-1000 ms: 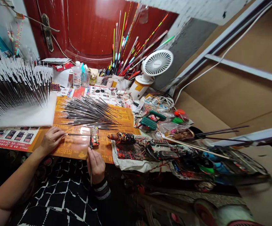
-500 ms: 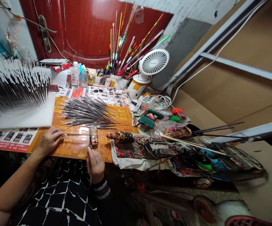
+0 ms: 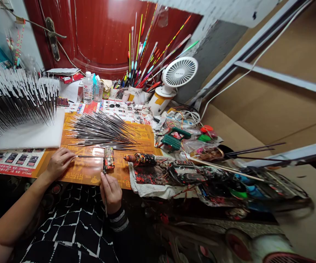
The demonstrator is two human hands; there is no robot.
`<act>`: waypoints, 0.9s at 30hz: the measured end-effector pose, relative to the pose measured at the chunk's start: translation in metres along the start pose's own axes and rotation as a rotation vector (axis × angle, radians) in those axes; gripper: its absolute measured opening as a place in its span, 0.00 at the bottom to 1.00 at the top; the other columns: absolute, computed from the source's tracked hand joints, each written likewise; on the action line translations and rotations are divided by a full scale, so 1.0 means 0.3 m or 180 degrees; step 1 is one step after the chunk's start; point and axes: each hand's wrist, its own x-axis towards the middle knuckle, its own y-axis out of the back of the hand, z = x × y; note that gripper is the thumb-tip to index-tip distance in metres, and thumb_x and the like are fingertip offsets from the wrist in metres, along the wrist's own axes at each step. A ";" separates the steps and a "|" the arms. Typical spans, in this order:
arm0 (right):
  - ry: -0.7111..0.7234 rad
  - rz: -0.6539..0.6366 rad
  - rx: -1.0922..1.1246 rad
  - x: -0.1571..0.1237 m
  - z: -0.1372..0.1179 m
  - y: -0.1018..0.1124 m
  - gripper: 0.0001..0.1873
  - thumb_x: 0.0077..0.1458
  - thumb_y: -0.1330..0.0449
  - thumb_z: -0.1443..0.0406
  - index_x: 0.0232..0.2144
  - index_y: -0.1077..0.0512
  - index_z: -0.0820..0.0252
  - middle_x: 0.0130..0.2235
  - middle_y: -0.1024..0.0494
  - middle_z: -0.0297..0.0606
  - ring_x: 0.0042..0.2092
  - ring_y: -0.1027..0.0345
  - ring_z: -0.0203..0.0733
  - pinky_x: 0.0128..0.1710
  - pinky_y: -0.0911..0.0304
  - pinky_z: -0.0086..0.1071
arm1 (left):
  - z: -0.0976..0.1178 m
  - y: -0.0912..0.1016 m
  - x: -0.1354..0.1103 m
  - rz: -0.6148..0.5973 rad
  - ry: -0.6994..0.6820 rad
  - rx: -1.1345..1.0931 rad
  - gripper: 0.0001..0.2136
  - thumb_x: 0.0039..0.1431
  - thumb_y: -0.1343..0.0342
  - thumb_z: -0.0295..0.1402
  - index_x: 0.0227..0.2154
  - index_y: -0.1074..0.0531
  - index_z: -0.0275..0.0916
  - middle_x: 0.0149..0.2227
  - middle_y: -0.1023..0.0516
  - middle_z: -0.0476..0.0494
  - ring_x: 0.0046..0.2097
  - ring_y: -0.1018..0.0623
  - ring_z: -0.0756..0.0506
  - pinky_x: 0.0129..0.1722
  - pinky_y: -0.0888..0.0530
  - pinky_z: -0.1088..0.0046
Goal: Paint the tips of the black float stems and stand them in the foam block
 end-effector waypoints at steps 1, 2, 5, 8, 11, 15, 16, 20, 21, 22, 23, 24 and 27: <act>-0.0005 -0.0008 0.0006 0.000 -0.001 0.001 0.33 0.62 0.43 0.75 0.68 0.40 0.57 0.48 0.21 0.48 0.48 0.25 0.46 0.46 0.25 0.41 | 0.000 0.000 0.000 0.0007 -0.0008 0.0001 0.11 0.70 0.49 0.34 0.38 0.22 0.40 0.35 0.24 0.44 0.38 0.28 0.45 0.40 0.29 0.68; -0.0011 -0.0018 0.0011 0.001 -0.002 0.001 0.33 0.62 0.43 0.75 0.67 0.39 0.57 0.48 0.21 0.48 0.48 0.25 0.46 0.47 0.25 0.41 | -0.001 0.000 0.000 0.0014 -0.0014 0.0000 0.10 0.70 0.49 0.34 0.38 0.22 0.40 0.35 0.24 0.44 0.38 0.28 0.45 0.40 0.29 0.68; -0.0043 -0.0048 0.0017 0.003 -0.004 0.003 0.31 0.63 0.44 0.74 0.67 0.39 0.57 0.49 0.21 0.48 0.48 0.24 0.46 0.47 0.24 0.41 | 0.000 0.000 0.000 0.0023 -0.0014 -0.0009 0.10 0.70 0.48 0.34 0.38 0.22 0.40 0.35 0.24 0.44 0.38 0.28 0.45 0.40 0.30 0.68; -0.0059 -0.0050 0.0044 0.008 -0.007 0.004 0.33 0.62 0.43 0.75 0.67 0.39 0.57 0.48 0.21 0.48 0.48 0.25 0.46 0.46 0.24 0.41 | 0.001 0.000 0.000 0.0024 -0.0028 -0.0024 0.10 0.70 0.48 0.33 0.38 0.22 0.39 0.35 0.24 0.44 0.38 0.28 0.46 0.40 0.30 0.69; -0.0061 -0.0023 0.0086 0.011 -0.009 0.001 0.35 0.61 0.42 0.77 0.68 0.40 0.56 0.48 0.21 0.48 0.48 0.25 0.47 0.45 0.24 0.42 | 0.000 0.001 0.001 0.0025 -0.0048 -0.0043 0.10 0.70 0.48 0.33 0.37 0.23 0.39 0.35 0.24 0.44 0.38 0.28 0.46 0.40 0.30 0.69; -0.0086 -0.0011 0.0073 0.010 -0.007 -0.002 0.36 0.61 0.42 0.77 0.68 0.41 0.56 0.48 0.21 0.48 0.48 0.25 0.48 0.45 0.24 0.43 | -0.002 0.000 0.002 0.0027 -0.0072 -0.0049 0.09 0.70 0.48 0.32 0.38 0.23 0.39 0.35 0.24 0.44 0.38 0.28 0.46 0.39 0.30 0.70; -0.0098 -0.0013 0.0070 0.008 -0.006 -0.003 0.36 0.61 0.42 0.77 0.69 0.42 0.56 0.48 0.21 0.48 0.48 0.25 0.48 0.46 0.24 0.43 | -0.003 0.000 0.002 0.0029 -0.0077 -0.0044 0.09 0.70 0.48 0.32 0.38 0.23 0.39 0.35 0.25 0.44 0.38 0.29 0.46 0.39 0.30 0.70; -0.0130 -0.0011 0.0077 0.005 -0.003 -0.004 0.36 0.61 0.42 0.77 0.69 0.42 0.57 0.48 0.21 0.49 0.49 0.25 0.48 0.46 0.24 0.43 | -0.004 0.002 0.002 0.0024 -0.0092 -0.0051 0.09 0.70 0.48 0.32 0.38 0.23 0.39 0.35 0.25 0.44 0.38 0.29 0.46 0.39 0.30 0.70; -0.0135 -0.0003 0.0070 0.005 -0.003 -0.004 0.35 0.61 0.43 0.77 0.68 0.42 0.57 0.48 0.21 0.49 0.49 0.25 0.48 0.46 0.24 0.43 | -0.005 0.003 0.002 0.0017 -0.0089 -0.0060 0.09 0.70 0.48 0.32 0.38 0.23 0.39 0.35 0.25 0.44 0.38 0.29 0.46 0.39 0.30 0.70; -0.0139 0.0008 0.0062 0.005 -0.003 -0.005 0.35 0.62 0.43 0.77 0.68 0.41 0.57 0.48 0.21 0.49 0.49 0.25 0.48 0.46 0.24 0.43 | -0.007 0.003 0.002 0.0012 -0.0088 -0.0065 0.09 0.70 0.48 0.33 0.38 0.23 0.39 0.35 0.25 0.44 0.38 0.29 0.46 0.39 0.30 0.70; -0.0138 0.0021 0.0057 0.006 -0.003 -0.005 0.34 0.62 0.43 0.76 0.68 0.41 0.57 0.48 0.21 0.49 0.48 0.24 0.47 0.46 0.24 0.42 | -0.010 0.002 0.003 0.0011 -0.0090 -0.0064 0.09 0.70 0.48 0.33 0.38 0.23 0.39 0.35 0.25 0.44 0.38 0.29 0.46 0.39 0.30 0.70; -0.0136 0.0035 0.0055 0.007 -0.002 -0.005 0.34 0.62 0.43 0.76 0.68 0.41 0.57 0.48 0.20 0.48 0.48 0.24 0.47 0.47 0.24 0.42 | -0.012 0.001 0.004 0.0009 -0.0095 -0.0059 0.09 0.70 0.48 0.33 0.39 0.23 0.39 0.35 0.25 0.44 0.38 0.28 0.46 0.39 0.30 0.70; -0.0066 0.0117 0.0102 0.008 0.001 -0.002 0.33 0.61 0.42 0.77 0.67 0.39 0.57 0.47 0.20 0.47 0.47 0.23 0.46 0.46 0.24 0.40 | -0.012 -0.005 0.007 0.0015 -0.0139 0.0018 0.09 0.70 0.48 0.33 0.38 0.22 0.39 0.34 0.24 0.44 0.37 0.29 0.46 0.39 0.31 0.69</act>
